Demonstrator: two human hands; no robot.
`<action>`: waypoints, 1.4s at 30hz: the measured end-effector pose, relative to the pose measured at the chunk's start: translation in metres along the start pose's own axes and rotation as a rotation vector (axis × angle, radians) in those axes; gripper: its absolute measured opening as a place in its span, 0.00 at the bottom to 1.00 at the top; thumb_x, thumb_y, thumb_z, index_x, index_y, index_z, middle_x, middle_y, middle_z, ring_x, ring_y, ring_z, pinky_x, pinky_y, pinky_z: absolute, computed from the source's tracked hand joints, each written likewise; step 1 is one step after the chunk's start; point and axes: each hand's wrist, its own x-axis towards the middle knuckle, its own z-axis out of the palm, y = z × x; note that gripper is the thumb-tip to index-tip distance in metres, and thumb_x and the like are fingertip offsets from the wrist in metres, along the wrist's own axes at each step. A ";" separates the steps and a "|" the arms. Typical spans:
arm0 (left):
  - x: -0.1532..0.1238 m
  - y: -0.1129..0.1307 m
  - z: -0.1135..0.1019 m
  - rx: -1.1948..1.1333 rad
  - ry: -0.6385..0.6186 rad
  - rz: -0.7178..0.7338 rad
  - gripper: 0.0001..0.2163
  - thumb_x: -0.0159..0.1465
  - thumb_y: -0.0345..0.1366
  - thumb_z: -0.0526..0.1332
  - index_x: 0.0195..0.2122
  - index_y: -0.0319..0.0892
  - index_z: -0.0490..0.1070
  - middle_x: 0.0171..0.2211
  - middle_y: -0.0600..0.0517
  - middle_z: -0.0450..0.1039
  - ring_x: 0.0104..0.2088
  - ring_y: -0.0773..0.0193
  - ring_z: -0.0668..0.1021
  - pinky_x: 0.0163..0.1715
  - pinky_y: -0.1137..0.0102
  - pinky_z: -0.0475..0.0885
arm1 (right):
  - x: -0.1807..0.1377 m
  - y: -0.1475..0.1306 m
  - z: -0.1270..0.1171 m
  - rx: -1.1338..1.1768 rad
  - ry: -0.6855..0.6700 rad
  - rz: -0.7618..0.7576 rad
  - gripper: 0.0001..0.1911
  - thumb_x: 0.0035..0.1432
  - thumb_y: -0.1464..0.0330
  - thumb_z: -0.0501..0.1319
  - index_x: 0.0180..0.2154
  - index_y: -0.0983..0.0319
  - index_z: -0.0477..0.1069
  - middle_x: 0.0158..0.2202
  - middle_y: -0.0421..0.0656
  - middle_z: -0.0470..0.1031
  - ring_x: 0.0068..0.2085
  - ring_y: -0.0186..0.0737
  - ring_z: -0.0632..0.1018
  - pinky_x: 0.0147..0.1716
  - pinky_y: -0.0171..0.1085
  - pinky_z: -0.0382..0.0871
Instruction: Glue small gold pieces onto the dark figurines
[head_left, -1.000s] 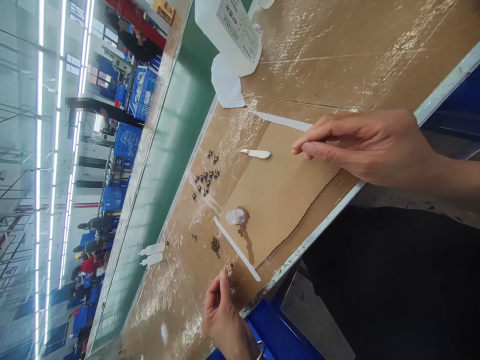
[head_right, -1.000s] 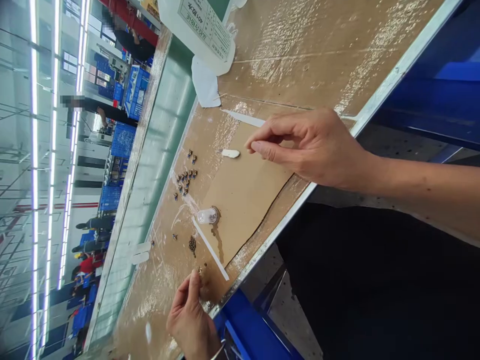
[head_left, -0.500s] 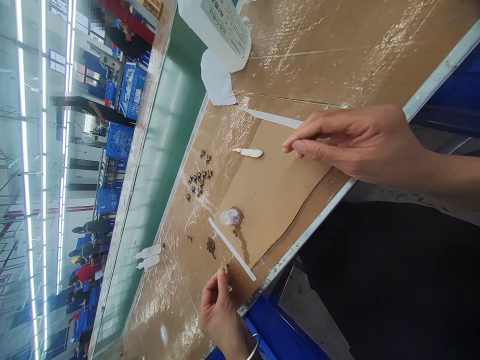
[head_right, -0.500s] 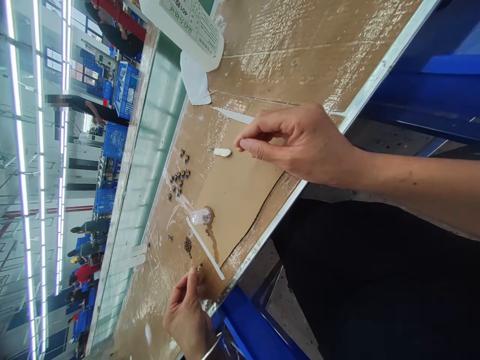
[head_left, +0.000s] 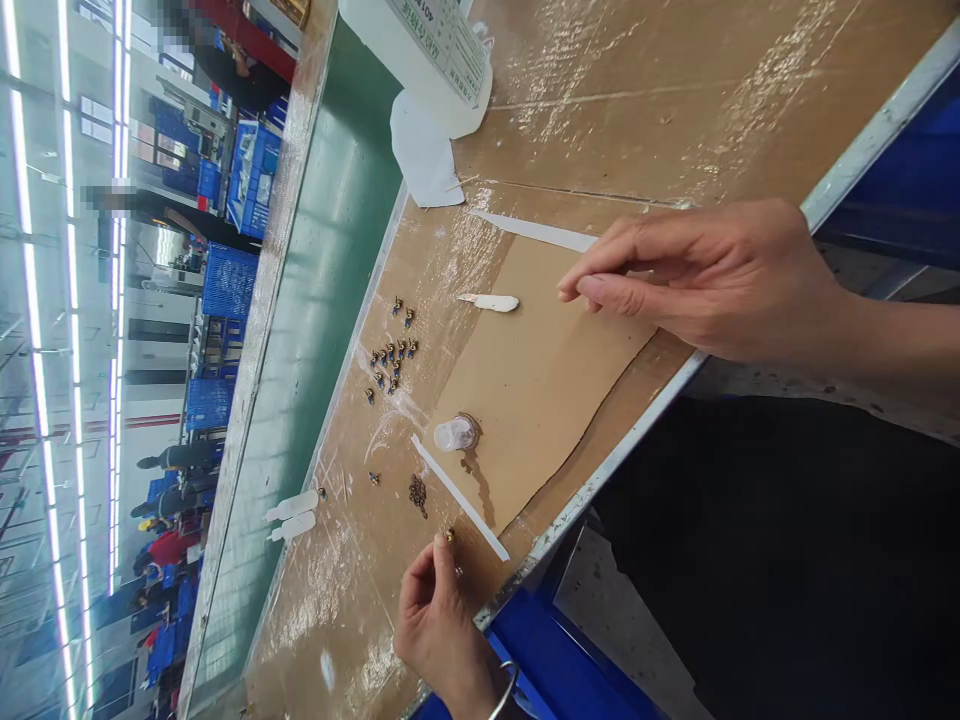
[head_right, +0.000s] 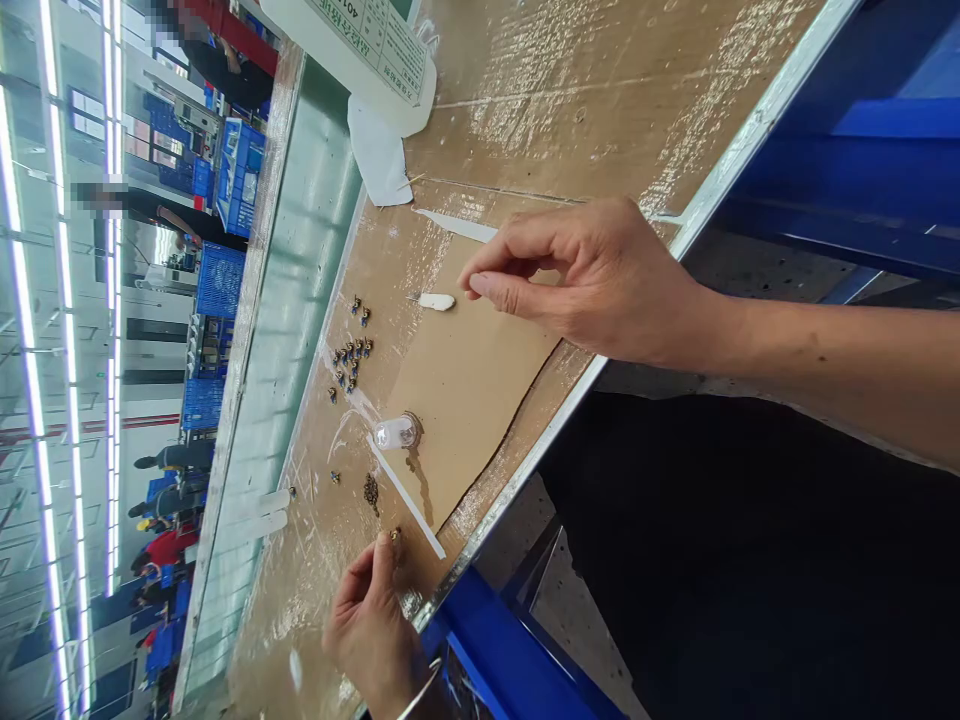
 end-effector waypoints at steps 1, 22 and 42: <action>0.000 0.000 0.000 0.012 -0.001 0.003 0.14 0.49 0.49 0.66 0.29 0.45 0.74 0.26 0.54 0.74 0.35 0.58 0.77 0.37 0.68 0.71 | 0.000 0.000 0.000 -0.008 0.002 0.000 0.07 0.58 0.65 0.58 0.34 0.52 0.75 0.35 0.38 0.77 0.37 0.42 0.76 0.38 0.44 0.72; 0.010 0.000 -0.001 0.095 -0.091 0.044 0.14 0.49 0.50 0.66 0.29 0.44 0.75 0.25 0.56 0.75 0.30 0.63 0.76 0.31 0.71 0.69 | 0.000 0.000 0.000 -0.041 0.004 -0.008 0.07 0.58 0.67 0.58 0.35 0.56 0.76 0.35 0.39 0.77 0.36 0.39 0.76 0.38 0.38 0.70; -0.018 0.010 -0.014 0.037 0.199 0.273 0.14 0.49 0.55 0.62 0.30 0.53 0.73 0.32 0.55 0.75 0.39 0.52 0.77 0.42 0.60 0.70 | 0.000 0.004 0.004 -0.031 0.018 0.045 0.09 0.57 0.61 0.56 0.33 0.53 0.74 0.34 0.40 0.75 0.37 0.45 0.75 0.36 0.47 0.66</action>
